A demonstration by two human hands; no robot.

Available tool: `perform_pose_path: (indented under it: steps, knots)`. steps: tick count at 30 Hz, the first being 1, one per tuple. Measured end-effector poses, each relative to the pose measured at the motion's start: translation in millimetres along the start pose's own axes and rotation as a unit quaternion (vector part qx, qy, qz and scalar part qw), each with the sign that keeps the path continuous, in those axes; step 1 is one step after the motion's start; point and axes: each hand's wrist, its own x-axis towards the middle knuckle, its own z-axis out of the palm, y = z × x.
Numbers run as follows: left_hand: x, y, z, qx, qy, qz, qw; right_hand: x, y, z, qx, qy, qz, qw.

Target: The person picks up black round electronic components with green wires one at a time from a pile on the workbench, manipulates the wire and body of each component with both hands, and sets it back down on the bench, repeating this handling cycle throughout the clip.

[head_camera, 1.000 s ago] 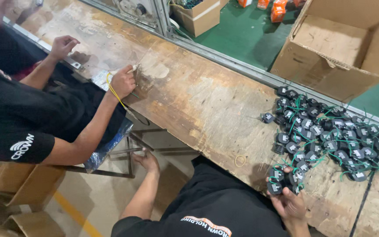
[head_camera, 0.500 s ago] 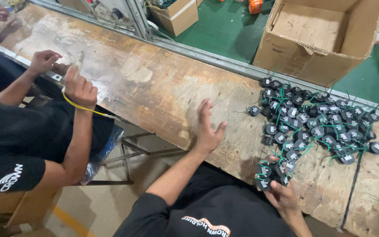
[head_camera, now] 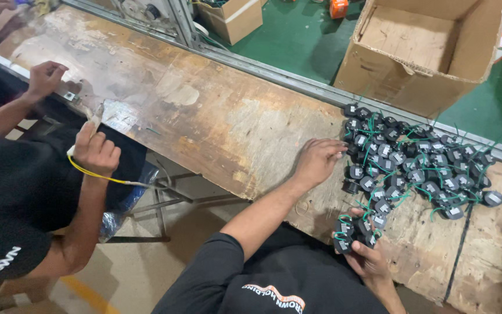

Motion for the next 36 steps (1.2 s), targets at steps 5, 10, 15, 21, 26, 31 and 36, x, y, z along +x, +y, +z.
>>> perform_pose_path:
  steps: [5, 10, 15, 21, 26, 31, 36]
  knots:
    - [-11.3, -0.9, -17.3, -0.055, 0.092, -0.053, 0.993, 1.1, -0.5, 12.3, 0.004, -0.009, -0.004, 1.0]
    - [-43.0, 22.3, -53.4, -0.177, 0.134, -0.067, 0.973, 7.0, -3.9, 28.4, -0.015, 0.027, -0.029, 0.999]
    - [-84.9, 74.7, -58.9, -0.289, -0.007, 0.061, 0.955, 8.4, -2.6, 36.6, -0.031, 0.018, -0.033, 0.999]
    - [-76.1, 101.3, -37.0, -0.148, -0.016, 0.14, 0.979, 9.3, 6.5, 25.5, -0.099, 0.045, -0.036, 0.993]
    - [-81.9, 104.9, -39.4, -0.139, -0.033, 0.198, 0.97, 1.7, 7.8, 18.9, -0.062, 0.043, -0.06, 0.995]
    - [-80.0, 100.8, -59.4, -0.142, -0.07, 0.256, 0.953, 4.8, 11.8, 17.5, -0.124, 0.076, -0.13, 0.981]
    - [-89.0, 108.3, -59.4, -0.149, -0.049, 0.142, 0.977, 9.6, 11.7, 19.1, -0.278, 0.069, -0.17, 0.943]
